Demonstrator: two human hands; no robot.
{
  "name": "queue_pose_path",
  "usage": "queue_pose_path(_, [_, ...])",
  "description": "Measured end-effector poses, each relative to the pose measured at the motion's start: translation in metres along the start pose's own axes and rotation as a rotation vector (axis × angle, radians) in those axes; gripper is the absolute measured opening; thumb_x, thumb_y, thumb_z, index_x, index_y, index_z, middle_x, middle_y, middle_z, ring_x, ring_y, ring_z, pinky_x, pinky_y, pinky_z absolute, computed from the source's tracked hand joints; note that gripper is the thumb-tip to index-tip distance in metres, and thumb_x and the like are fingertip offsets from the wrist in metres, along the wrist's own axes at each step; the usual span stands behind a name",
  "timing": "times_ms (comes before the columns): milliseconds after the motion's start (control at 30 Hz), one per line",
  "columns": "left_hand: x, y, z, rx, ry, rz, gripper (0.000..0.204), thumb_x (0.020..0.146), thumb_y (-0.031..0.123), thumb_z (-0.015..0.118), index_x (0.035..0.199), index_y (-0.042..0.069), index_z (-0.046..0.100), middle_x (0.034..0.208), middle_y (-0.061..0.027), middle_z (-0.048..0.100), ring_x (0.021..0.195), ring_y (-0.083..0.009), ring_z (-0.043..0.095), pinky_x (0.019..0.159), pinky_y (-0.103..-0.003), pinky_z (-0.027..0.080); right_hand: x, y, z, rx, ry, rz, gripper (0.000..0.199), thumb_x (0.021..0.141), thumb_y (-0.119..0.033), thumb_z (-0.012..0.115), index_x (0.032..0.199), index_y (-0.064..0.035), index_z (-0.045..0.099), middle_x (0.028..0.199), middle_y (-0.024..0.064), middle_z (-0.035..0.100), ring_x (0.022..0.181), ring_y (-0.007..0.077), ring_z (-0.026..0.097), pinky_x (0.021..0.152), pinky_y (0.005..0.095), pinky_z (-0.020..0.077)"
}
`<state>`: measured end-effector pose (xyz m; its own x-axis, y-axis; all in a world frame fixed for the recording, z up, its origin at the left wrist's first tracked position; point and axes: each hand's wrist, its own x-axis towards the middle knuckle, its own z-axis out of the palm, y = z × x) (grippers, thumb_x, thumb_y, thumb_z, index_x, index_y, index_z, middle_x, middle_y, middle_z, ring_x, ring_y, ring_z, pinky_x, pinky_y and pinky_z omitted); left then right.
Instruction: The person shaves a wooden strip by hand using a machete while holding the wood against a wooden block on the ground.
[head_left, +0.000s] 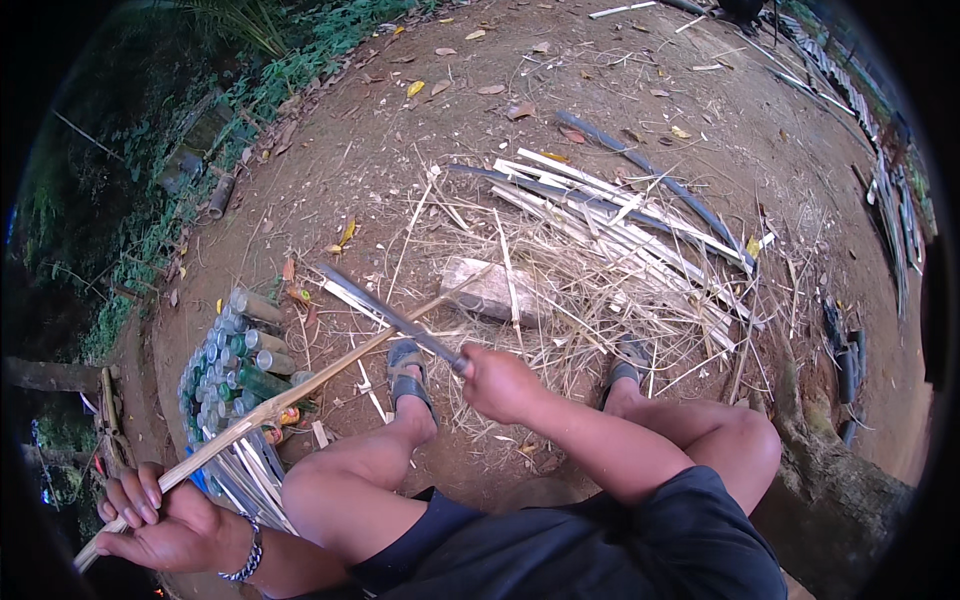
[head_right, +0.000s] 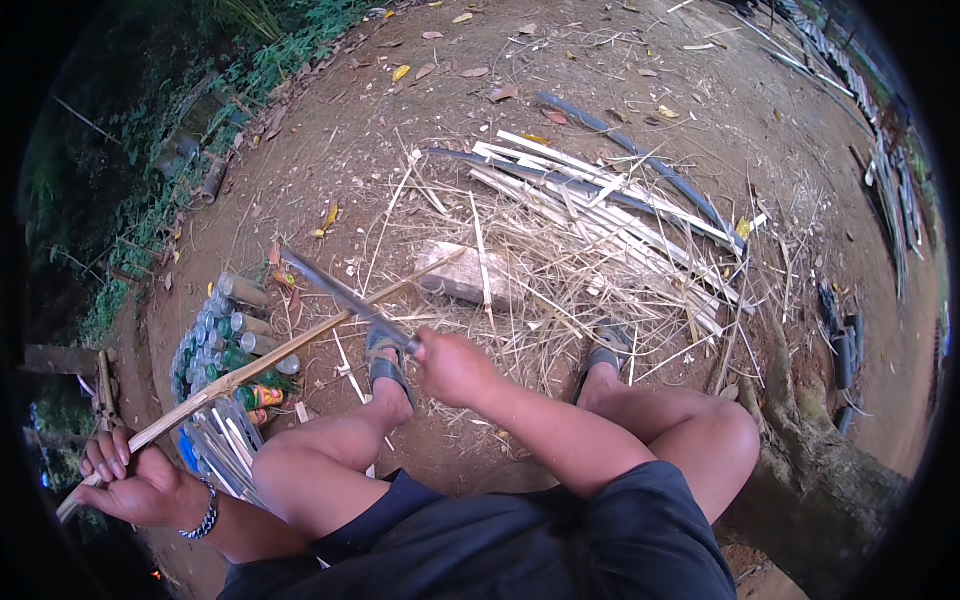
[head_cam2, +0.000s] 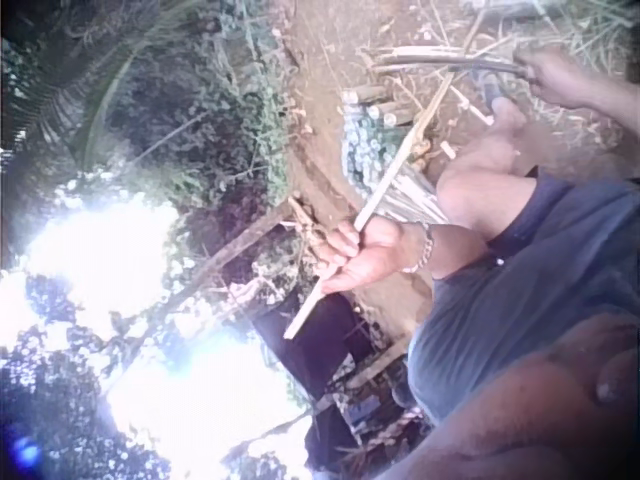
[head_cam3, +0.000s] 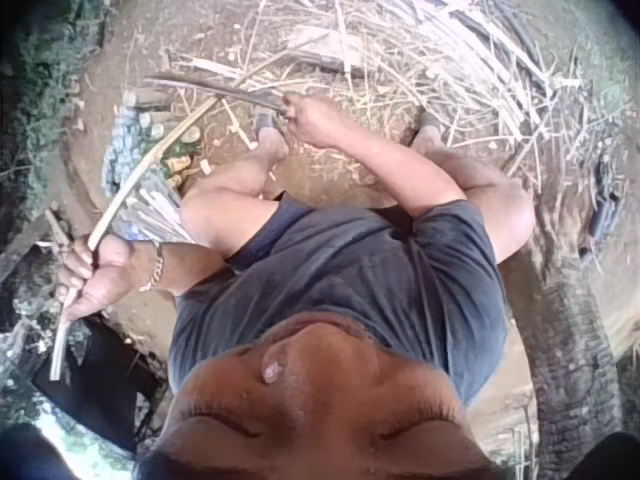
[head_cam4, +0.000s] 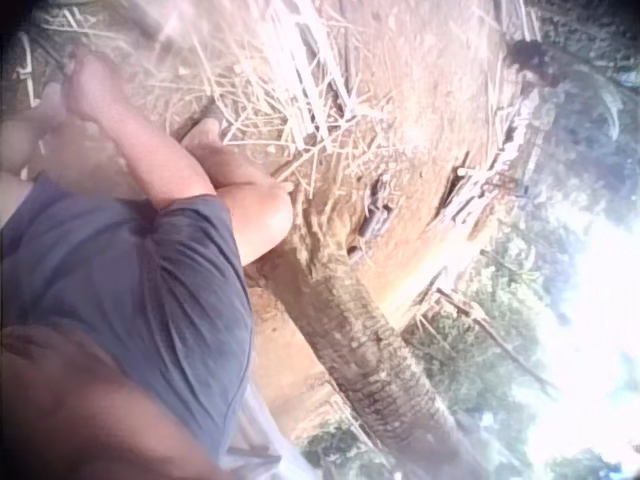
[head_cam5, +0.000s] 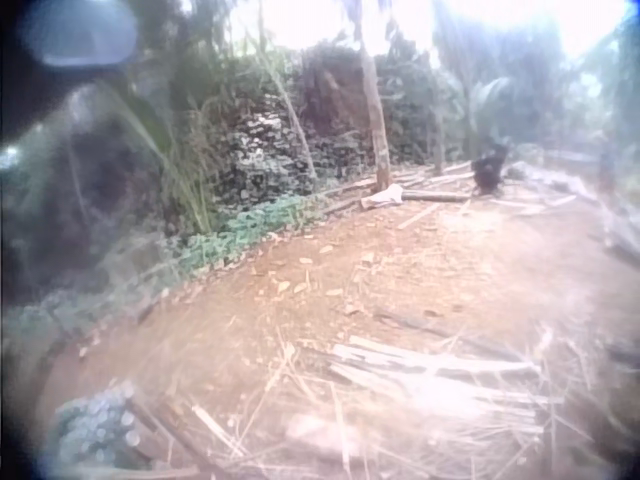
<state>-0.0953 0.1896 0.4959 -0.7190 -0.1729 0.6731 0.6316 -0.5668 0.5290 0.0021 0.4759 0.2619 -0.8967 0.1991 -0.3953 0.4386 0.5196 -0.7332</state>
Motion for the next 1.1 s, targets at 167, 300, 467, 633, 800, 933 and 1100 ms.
queue_pose_path(167, [0.015, -0.007, -0.011, 0.02, 0.016, -0.058, 0.038, 0.094, 0.041, 0.055, 0.08, 0.008, 0.046, 0.063, 0.0005, 0.038, 0.053, -0.0088, 0.036, 0.052, -0.023, 0.034, 0.038, 0.056, 0.015, 0.14, 0.04, 0.117, 0.023, 0.092, -0.02, 0.051, 0.107, -0.003, 0.054, 0.089, 0.0184, 0.066, 0.085, 0.0361, 0.065, 0.076, 0.0474, 0.0521])
queue_pose_path(300, [0.017, -0.001, -0.031, 0.044, 0.03, -0.031, 0.039, 0.094, 0.043, 0.055, 0.079, 0.008, 0.047, 0.063, 0.0003, 0.039, 0.052, -0.0087, 0.036, 0.053, -0.023, 0.033, 0.047, 0.055, 0.004, -0.066, 0.121, 0.061, 0.019, 0.091, -0.016, 0.05, 0.106, -0.0062, 0.055, 0.089, 0.0194, 0.065, 0.082, 0.0375, 0.064, 0.074, 0.0464, 0.0524])
queue_pose_path(467, [0.012, -0.001, -0.02, 0.006, -0.057, -0.066, 0.038, 0.095, 0.04, 0.054, 0.078, 0.007, 0.048, 0.063, 0.0007, 0.038, 0.056, -0.0089, 0.037, 0.054, -0.023, 0.034, 0.013, -0.021, 0.011, 0.003, 0.064, -0.436, 0.018, 0.089, -0.018, 0.055, 0.104, -0.0081, 0.054, 0.082, 0.014, 0.065, 0.079, 0.0348, 0.066, 0.068, 0.0441, 0.0532])
queue_pose_path(633, [0.026, -0.007, -0.019, 0.002, -0.019, -0.111, 0.035, 0.095, 0.038, 0.055, 0.079, 0.007, 0.047, 0.062, 0.0005, 0.038, 0.055, -0.0095, 0.037, 0.053, -0.023, 0.034, 0.095, 0.142, 0.009, 0.0, 0.126, 0.271, 0.018, 0.092, -0.015, 0.051, 0.106, -0.0044, 0.057, 0.09, 0.0149, 0.066, 0.086, 0.0311, 0.066, 0.076, 0.0428, 0.0534])
queue_pose_path(800, [0.026, -0.006, -0.03, 0.007, -0.046, -0.062, 0.035, 0.095, 0.037, 0.055, 0.08, 0.007, 0.047, 0.063, 0.0003, 0.038, 0.054, -0.0096, 0.037, 0.053, -0.024, 0.035, 0.051, 0.02, -0.022, -0.065, -0.023, 0.009, 0.019, 0.092, -0.014, 0.049, 0.107, -0.0061, 0.057, 0.09, 0.0165, 0.065, 0.084, 0.0292, 0.066, 0.076, 0.0422, 0.0535])
queue_pose_path(933, [0.03, -0.01, -0.029, 0.022, 0.011, -0.071, 0.036, 0.095, 0.038, 0.055, 0.08, 0.006, 0.047, 0.063, 0.0004, 0.037, 0.053, -0.0097, 0.036, 0.052, -0.023, 0.034, 0.063, 0.043, 0.004, -0.096, 0.052, -0.156, 0.029, 0.087, -0.016, 0.054, 0.114, -0.0061, 0.056, 0.081, 0.0177, 0.063, 0.076, 0.0324, 0.064, 0.07, 0.0436, 0.0541])
queue_pose_path(1100, [0.03, -0.012, -0.035, 0.02, 0.009, -0.052, 0.035, 0.094, 0.037, 0.057, 0.079, 0.006, 0.047, 0.063, 0.0005, 0.037, 0.054, -0.0096, 0.036, 0.053, -0.022, 0.034, 0.123, 0.193, 0.007, -0.067, 0.064, 0.317, 0.033, 0.086, -0.018, 0.056, 0.116, -0.0062, 0.057, 0.1, 0.0211, 0.065, 0.09, 0.0357, 0.065, 0.082, 0.0438, 0.051])
